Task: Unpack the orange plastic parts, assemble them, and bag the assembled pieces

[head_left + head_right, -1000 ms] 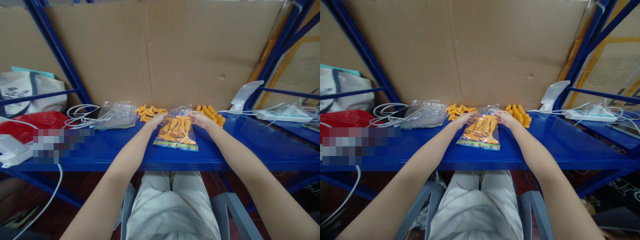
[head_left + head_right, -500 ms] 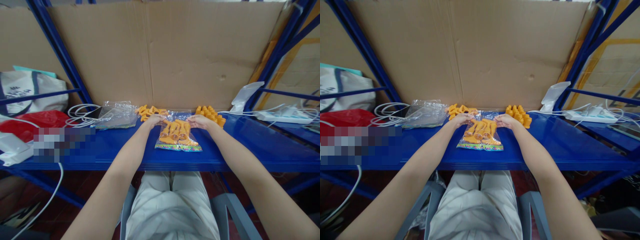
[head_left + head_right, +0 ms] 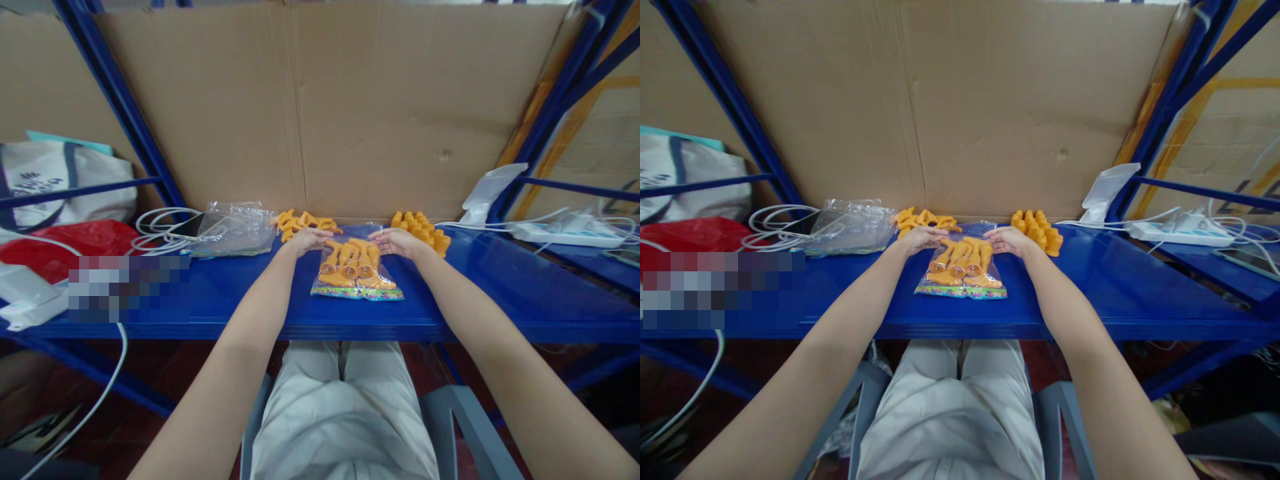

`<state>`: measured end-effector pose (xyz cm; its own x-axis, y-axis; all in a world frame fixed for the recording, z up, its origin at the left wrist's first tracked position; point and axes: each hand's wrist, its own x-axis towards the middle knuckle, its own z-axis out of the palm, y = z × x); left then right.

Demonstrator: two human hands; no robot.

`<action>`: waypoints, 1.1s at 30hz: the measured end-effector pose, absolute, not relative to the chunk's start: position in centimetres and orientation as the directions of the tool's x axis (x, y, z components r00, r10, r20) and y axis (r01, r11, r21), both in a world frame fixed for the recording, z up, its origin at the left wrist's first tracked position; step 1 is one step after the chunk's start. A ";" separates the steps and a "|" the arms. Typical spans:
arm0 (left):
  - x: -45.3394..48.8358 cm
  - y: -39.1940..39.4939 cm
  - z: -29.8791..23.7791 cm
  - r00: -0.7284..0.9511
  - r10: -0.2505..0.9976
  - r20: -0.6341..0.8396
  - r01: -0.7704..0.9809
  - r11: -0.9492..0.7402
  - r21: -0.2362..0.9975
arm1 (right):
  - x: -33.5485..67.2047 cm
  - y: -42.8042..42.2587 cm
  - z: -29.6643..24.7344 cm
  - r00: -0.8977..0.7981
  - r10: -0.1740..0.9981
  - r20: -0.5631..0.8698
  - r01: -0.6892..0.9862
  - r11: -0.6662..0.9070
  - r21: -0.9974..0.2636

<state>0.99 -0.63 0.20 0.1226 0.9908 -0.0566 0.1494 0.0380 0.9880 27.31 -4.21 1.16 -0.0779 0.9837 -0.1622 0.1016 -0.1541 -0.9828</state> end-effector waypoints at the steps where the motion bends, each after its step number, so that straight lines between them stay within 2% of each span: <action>1: 0.9 -0.6 0.1 0.130 0.990 -0.053 0.152 0.033 0.988 | 27.4 -4.1 1.1 -0.086 0.983 -0.160 0.099 -0.151 -0.984; 6: 0.8 -0.7 0.1 0.163 0.986 -0.045 0.173 0.016 0.985 | 27.7 -3.8 0.6 -0.100 0.985 -0.138 0.095 -0.129 -0.987; 16: 1.0 -0.8 0.4 0.126 0.989 -0.073 0.155 0.053 0.987 | 27.5 -4.0 0.2 -0.066 0.994 -0.087 0.042 -0.084 -0.996; 25: 1.1 -0.6 0.1 0.095 0.994 -0.051 0.127 0.039 0.991 | 26.9 -3.5 -0.3 -0.040 0.998 -0.053 0.059 -0.051 -0.997; 33: 1.1 0.2 -0.8 0.112 0.993 0.029 0.233 -0.055 0.971 | 26.5 -2.9 -0.6 0.012 1.000 0.024 0.188 0.021 -0.982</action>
